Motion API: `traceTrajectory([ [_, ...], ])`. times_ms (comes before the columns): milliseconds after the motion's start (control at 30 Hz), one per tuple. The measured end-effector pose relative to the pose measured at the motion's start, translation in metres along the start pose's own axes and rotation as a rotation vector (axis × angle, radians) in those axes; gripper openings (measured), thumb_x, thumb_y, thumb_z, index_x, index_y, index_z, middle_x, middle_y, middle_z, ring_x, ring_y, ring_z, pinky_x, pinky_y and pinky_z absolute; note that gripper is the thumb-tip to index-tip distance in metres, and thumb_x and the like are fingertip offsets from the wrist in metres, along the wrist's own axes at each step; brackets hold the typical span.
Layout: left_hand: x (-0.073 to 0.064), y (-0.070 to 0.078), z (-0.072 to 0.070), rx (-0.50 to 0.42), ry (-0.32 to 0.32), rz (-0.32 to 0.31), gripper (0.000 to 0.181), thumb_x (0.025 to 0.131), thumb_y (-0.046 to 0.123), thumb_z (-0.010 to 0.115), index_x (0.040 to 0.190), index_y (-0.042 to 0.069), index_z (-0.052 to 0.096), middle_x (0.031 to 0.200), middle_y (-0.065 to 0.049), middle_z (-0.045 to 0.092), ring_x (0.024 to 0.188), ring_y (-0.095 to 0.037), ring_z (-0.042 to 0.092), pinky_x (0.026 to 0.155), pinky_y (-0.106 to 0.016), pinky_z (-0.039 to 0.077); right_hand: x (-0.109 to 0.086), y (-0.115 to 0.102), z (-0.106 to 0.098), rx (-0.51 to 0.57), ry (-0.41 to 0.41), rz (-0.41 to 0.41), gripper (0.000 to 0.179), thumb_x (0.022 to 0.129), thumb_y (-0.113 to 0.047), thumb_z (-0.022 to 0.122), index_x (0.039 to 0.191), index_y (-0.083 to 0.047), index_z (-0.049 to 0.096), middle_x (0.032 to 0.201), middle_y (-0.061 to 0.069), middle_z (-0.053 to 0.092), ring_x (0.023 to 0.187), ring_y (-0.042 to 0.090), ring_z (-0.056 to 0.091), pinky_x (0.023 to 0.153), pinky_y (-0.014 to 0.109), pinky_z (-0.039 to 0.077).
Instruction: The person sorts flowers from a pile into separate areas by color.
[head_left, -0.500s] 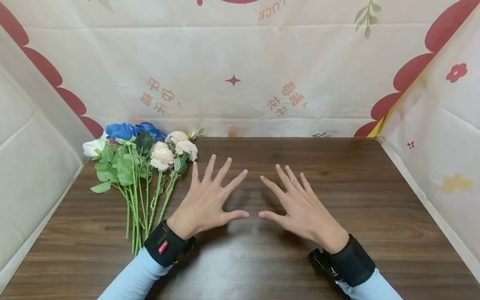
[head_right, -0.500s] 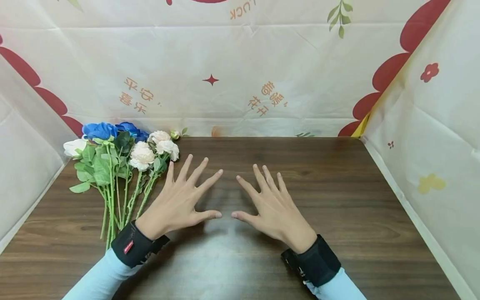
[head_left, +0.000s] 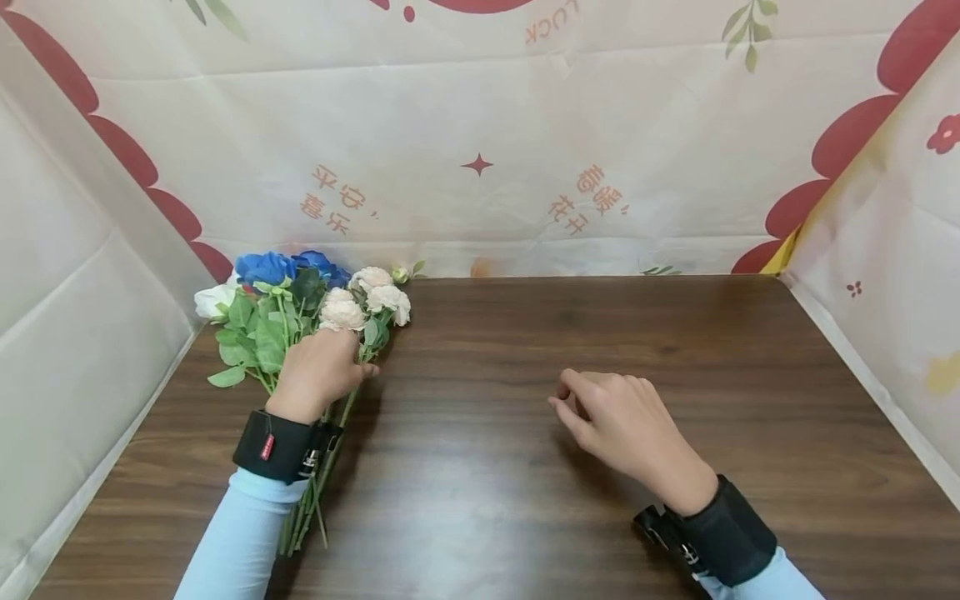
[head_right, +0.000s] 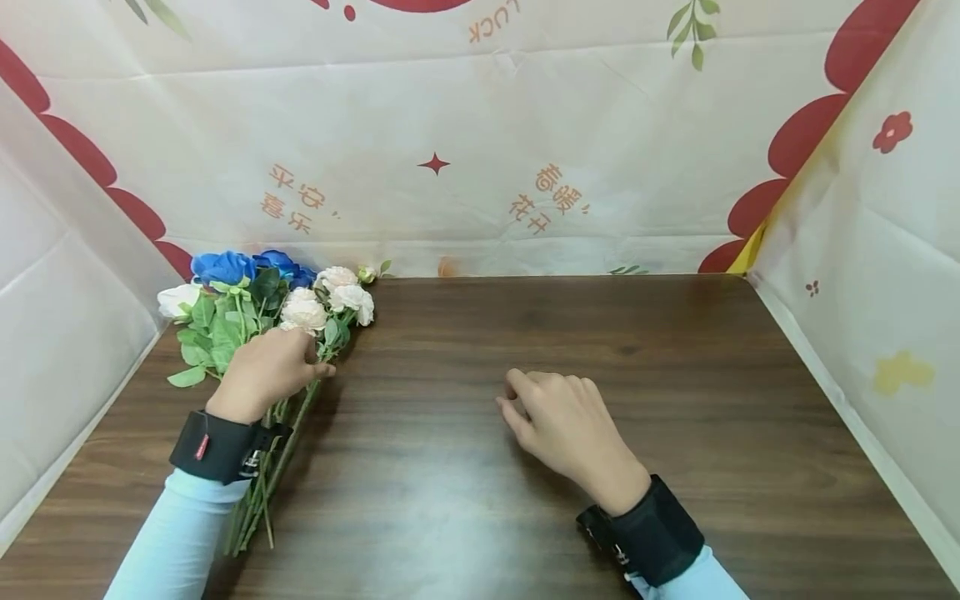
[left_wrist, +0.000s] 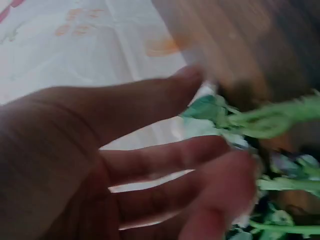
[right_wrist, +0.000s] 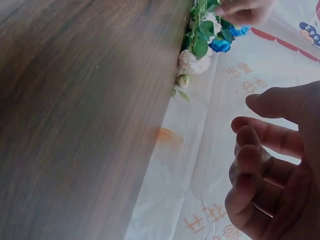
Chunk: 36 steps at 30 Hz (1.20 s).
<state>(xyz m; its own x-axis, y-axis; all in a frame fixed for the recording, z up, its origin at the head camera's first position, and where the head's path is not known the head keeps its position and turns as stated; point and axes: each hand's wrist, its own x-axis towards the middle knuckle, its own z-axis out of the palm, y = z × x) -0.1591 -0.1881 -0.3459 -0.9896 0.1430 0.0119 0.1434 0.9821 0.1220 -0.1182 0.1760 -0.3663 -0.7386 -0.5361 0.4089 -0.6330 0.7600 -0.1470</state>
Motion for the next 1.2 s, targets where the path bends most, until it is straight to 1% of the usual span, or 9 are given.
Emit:
traceTrajectory([
  [67, 0.001, -0.006, 0.003, -0.014, -0.073, -0.026, 0.038, 0.078, 0.036, 0.076, 0.06, 0.014, 0.051, 0.06, -0.002, 0.051, 0.053, -0.022, 0.052, 0.044, -0.037, 0.043, 0.001, 0.0, -0.001, -0.004, 0.004, -0.002, 0.005, 0.089, -0.028, 0.061, 0.084, -0.026, 0.062, 0.06, -0.022, 0.041, 0.044, -0.004, 0.036, 0.034, 0.02, 0.029],
  [133, 0.003, -0.009, 0.007, -0.02, -0.109, -0.016, 0.037, 0.078, 0.03, 0.076, 0.058, 0.014, 0.05, 0.06, -0.002, 0.051, 0.054, -0.022, 0.052, 0.046, -0.037, 0.044, 0.001, -0.001, -0.002, -0.007, -0.002, 0.002, 0.005, 0.089, -0.028, 0.061, 0.085, -0.026, 0.063, 0.06, -0.022, 0.041, 0.044, -0.003, 0.036, 0.034, 0.02, 0.029],
  [300, 0.005, -0.008, 0.014, -0.055, -0.119, 0.036, 0.028, 0.077, 0.014, 0.072, 0.058, 0.011, 0.052, 0.052, -0.001, 0.052, 0.048, -0.019, 0.052, 0.049, -0.034, 0.045, -0.002, -0.001, -0.004, -0.018, -0.007, 0.021, 0.005, 0.089, -0.029, 0.06, 0.086, -0.026, 0.064, 0.058, -0.022, 0.039, 0.043, -0.003, 0.035, 0.034, 0.02, 0.028],
  [367, 0.005, -0.007, 0.015, -0.076, -0.128, 0.045, 0.027, 0.079, 0.013, 0.071, 0.058, 0.011, 0.053, 0.049, 0.0, 0.052, 0.045, -0.018, 0.052, 0.052, -0.033, 0.046, -0.003, -0.001, -0.004, -0.022, -0.002, 0.022, 0.005, 0.089, -0.028, 0.061, 0.086, -0.026, 0.064, 0.058, -0.022, 0.039, 0.043, -0.002, 0.035, 0.034, 0.021, 0.027],
  [567, 0.001, -0.006, 0.015, -0.138, -0.165, 0.024, 0.036, 0.084, 0.014, 0.07, 0.053, 0.011, 0.052, 0.042, 0.002, 0.049, 0.04, -0.015, 0.052, 0.063, -0.034, 0.05, -0.003, 0.0, -0.004, -0.017, -0.009, 0.017, 0.005, 0.089, -0.028, 0.06, 0.086, -0.026, 0.064, 0.059, -0.022, 0.04, 0.044, -0.003, 0.036, 0.034, 0.02, 0.028],
  [733, 0.0, -0.005, 0.011, -0.179, -0.16, 0.033, 0.042, 0.086, 0.015, 0.069, 0.05, 0.012, 0.048, 0.043, 0.002, 0.05, 0.041, -0.014, 0.052, 0.065, -0.034, 0.05, -0.002, 0.0, -0.002, -0.005, -0.031, 0.026, 0.005, 0.09, -0.029, 0.06, 0.088, -0.026, 0.064, 0.059, -0.022, 0.041, 0.044, -0.003, 0.037, 0.035, 0.02, 0.03],
  [933, -0.003, -0.002, 0.001, -0.161, -0.143, 0.019, 0.038, 0.087, 0.018, 0.068, 0.053, 0.012, 0.052, 0.045, 0.001, 0.05, 0.041, -0.016, 0.051, 0.057, -0.031, 0.047, -0.001, 0.001, 0.001, -0.006, -0.039, 0.024, 0.007, 0.091, -0.03, 0.06, 0.088, -0.026, 0.064, 0.058, -0.021, 0.041, 0.043, -0.002, 0.037, 0.034, 0.02, 0.029],
  [1067, -0.006, 0.004, -0.003, -0.165, -0.079, 0.05, 0.046, 0.085, 0.018, 0.07, 0.049, 0.015, 0.042, 0.044, 0.006, 0.034, 0.041, -0.013, 0.041, 0.048, -0.028, 0.041, -0.001, 0.001, 0.001, -0.005, -0.049, 0.027, 0.006, 0.091, -0.031, 0.06, 0.089, -0.026, 0.064, 0.058, -0.021, 0.041, 0.043, -0.002, 0.037, 0.035, 0.02, 0.03],
  [1200, -0.008, 0.013, -0.007, -0.189, -0.004, 0.104, 0.054, 0.084, 0.018, 0.072, 0.048, 0.018, 0.032, 0.05, 0.007, 0.019, 0.042, -0.011, 0.027, 0.042, -0.025, 0.03, -0.001, 0.001, 0.002, 0.007, -0.062, 0.031, 0.006, 0.091, -0.031, 0.06, 0.089, -0.026, 0.064, 0.059, -0.021, 0.042, 0.044, -0.002, 0.037, 0.036, 0.02, 0.031],
])
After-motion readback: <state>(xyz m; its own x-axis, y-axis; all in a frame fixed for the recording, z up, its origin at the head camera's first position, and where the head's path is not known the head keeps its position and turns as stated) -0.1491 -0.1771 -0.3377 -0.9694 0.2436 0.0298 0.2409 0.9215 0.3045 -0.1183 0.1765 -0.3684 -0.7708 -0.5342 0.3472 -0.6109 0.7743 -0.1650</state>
